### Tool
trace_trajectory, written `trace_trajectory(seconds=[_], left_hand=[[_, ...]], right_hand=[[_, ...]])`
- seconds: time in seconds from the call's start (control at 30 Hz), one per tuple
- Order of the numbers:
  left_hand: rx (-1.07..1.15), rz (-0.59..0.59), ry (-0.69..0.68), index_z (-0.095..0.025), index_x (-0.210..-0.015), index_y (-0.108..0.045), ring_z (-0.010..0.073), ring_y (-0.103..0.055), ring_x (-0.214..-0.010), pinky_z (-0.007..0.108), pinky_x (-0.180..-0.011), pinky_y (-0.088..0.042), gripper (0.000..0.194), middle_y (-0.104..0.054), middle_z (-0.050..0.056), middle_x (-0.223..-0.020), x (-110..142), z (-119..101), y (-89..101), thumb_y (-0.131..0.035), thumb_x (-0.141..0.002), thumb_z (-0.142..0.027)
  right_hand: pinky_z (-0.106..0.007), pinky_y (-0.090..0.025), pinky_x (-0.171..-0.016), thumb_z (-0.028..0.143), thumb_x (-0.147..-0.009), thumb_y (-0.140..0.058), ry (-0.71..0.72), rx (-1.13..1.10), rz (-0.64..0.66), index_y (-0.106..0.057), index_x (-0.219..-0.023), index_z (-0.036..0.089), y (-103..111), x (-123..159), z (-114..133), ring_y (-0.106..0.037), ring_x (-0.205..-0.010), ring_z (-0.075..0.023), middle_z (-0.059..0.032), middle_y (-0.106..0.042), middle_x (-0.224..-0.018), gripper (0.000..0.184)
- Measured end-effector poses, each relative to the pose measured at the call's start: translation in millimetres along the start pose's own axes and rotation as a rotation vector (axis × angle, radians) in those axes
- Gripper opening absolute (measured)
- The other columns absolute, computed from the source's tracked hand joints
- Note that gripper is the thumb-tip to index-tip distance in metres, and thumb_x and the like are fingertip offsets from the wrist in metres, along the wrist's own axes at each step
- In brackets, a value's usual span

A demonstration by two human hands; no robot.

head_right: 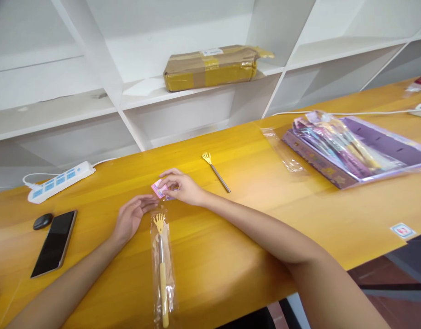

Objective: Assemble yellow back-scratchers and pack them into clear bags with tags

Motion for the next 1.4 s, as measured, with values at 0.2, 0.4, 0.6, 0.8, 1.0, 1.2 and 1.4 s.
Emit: trace_trajectory(seconds=[0.2,0.4,0.6,0.8,1.0,1.2,1.4], left_hand=[[0.074,0.038,0.027,-0.013,-0.11,-0.082,0.0357,-0.074,-0.116,0.057,-0.11,-0.052,0.034,-0.08,0.018,-0.118,-1,-3,-2.9,-0.062,-0.095,-0.036],[0.085,0.012,0.056,-0.013,-0.109,-0.082,0.035,-0.073,-0.116,0.056,-0.111,-0.051,0.034,-0.08,0.018,-0.118,-3,-1,-0.1,-0.064,-0.092,-0.037],[0.11,0.011,0.058,-0.014,-0.106,-0.083,0.0335,-0.073,-0.113,0.055,-0.108,-0.054,0.033,-0.08,0.016,-0.116,-4,0,0.7,-0.063,-0.091,-0.035],[0.096,0.036,0.061,-0.013,-0.112,-0.082,0.0349,-0.073,-0.117,0.058,-0.113,-0.05,0.036,-0.079,0.018,-0.119,-4,-1,-1.2,-0.061,-0.093,-0.036],[0.126,0.014,0.07,-0.016,-0.113,-0.083,0.0336,-0.073,-0.117,0.057,-0.112,-0.051,0.035,-0.079,0.015,-0.123,-4,3,1.7,-0.06,-0.094,-0.034],[0.119,0.035,0.079,-0.016,-0.115,-0.082,0.0338,-0.07,-0.122,0.056,-0.11,-0.052,0.036,-0.078,0.014,-0.127,-4,3,1.2,-0.059,-0.094,-0.035],[0.108,0.038,0.088,-0.017,-0.113,-0.083,0.0351,-0.072,-0.118,0.057,-0.107,-0.054,0.037,-0.079,0.015,-0.123,-4,2,0.4,-0.063,-0.091,-0.039]], right_hand=[[-0.027,-0.054,-0.082,0.024,-0.094,-0.072,0.128,0.154,-0.015,-0.073,-0.104,0.017,-2,1,9,-0.067,-0.092,-0.0142,-0.0069,-0.07,-0.105,0.012],[-0.026,-0.05,-0.081,0.026,-0.1,-0.065,0.144,0.382,0.025,-0.068,-0.116,0.018,-5,5,11,-0.065,-0.092,-0.0151,-0.0079,-0.073,-0.114,0.019],[-0.028,-0.05,-0.09,0.027,-0.104,-0.059,0.138,0.409,0.085,-0.065,-0.123,0.019,-10,8,10,-0.067,-0.104,-0.0165,-0.0079,-0.072,-0.121,0.022],[-0.03,-0.052,-0.091,0.025,-0.102,-0.061,0.08,0.426,0.12,-0.056,-0.133,0.019,-13,9,9,-0.068,-0.105,-0.0182,-0.0084,-0.072,-0.119,0.032],[-0.033,-0.053,-0.091,0.028,-0.107,-0.053,0.099,0.489,0.147,-0.056,-0.136,0.02,-15,10,10,-0.067,-0.104,-0.0192,-0.0097,-0.07,-0.122,0.03],[-0.034,-0.054,-0.092,0.028,-0.109,-0.047,0.22,0.585,0.164,-0.063,-0.139,0.022,-17,11,11,-0.064,-0.106,-0.02,-0.0117,-0.063,-0.121,0.035],[-0.032,-0.054,-0.084,0.028,-0.109,-0.046,0.244,0.649,0.179,-0.066,-0.14,0.024,-20,13,7,-0.062,-0.096,-0.0186,-0.011,-0.06,-0.118,0.037]])
Point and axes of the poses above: each hand's wrist, its own x-axis away from the middle knuckle, its own y-axis out of the back of the hand, z = x × y, the point moved 5 cm from there along -x, towards the middle knuckle
